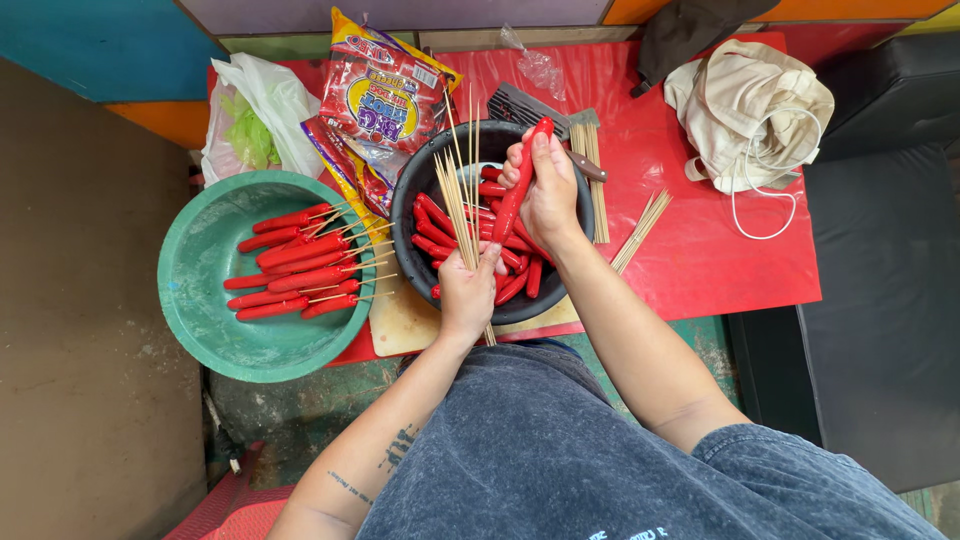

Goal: The person repeatedly picks up red sausages and wooden skewers, inserts the skewers through the sausages, and places the finished skewers into a green bowl. The task continues throughout the clip with consistent hand movements.

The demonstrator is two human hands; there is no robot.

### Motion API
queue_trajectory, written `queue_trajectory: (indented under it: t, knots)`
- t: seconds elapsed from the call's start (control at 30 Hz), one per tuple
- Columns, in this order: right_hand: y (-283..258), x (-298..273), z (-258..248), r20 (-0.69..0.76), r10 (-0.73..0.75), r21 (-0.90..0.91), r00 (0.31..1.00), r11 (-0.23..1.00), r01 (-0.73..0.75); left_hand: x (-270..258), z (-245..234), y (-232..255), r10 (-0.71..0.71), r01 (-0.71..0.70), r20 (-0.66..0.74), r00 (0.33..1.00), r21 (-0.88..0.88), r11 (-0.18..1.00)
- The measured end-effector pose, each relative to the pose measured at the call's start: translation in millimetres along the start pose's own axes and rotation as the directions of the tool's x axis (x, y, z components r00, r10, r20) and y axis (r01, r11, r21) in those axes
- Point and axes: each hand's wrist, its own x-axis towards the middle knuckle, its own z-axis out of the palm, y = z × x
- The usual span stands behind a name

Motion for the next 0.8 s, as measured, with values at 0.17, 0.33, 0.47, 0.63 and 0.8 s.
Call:
queue_trajectory:
  t: [0.17,0.33,0.47,0.63,0.8]
  knots:
    - [-4.7,6.1,1.2,-0.001,0.0,-0.007,1.0,1.0,0.0,-0.4,-1.4,-4.5,-0.016,0.022,0.059,0.998,-0.113,0.993]
    - [-10.0,14.3,-3.0,0.001,-0.013,-0.009,1.0,1.0,0.013,3.0,-4.3,-1.2,0.008,-0.006,0.086,0.996,-0.025,1.0]
    - [-7.8,15.4,-8.7,-0.01,-0.016,-0.014,1.0,1.0,0.015,3.1,-1.4,-0.8,-0.005,0.005,0.072,0.997,0.011,1.0]
    - [-4.1,11.3,-9.4,-0.009,-0.002,0.004,1.0,1.0,0.002,2.1,-0.9,-2.4,0.01,-0.01,0.067,0.998,-0.001,1.0]
    - [0.3,6.6,-4.2,-0.018,0.023,-0.009,1.0,1.0,-0.023,3.2,-0.9,-1.2,0.018,-0.016,0.067,0.998,-0.028,0.999]
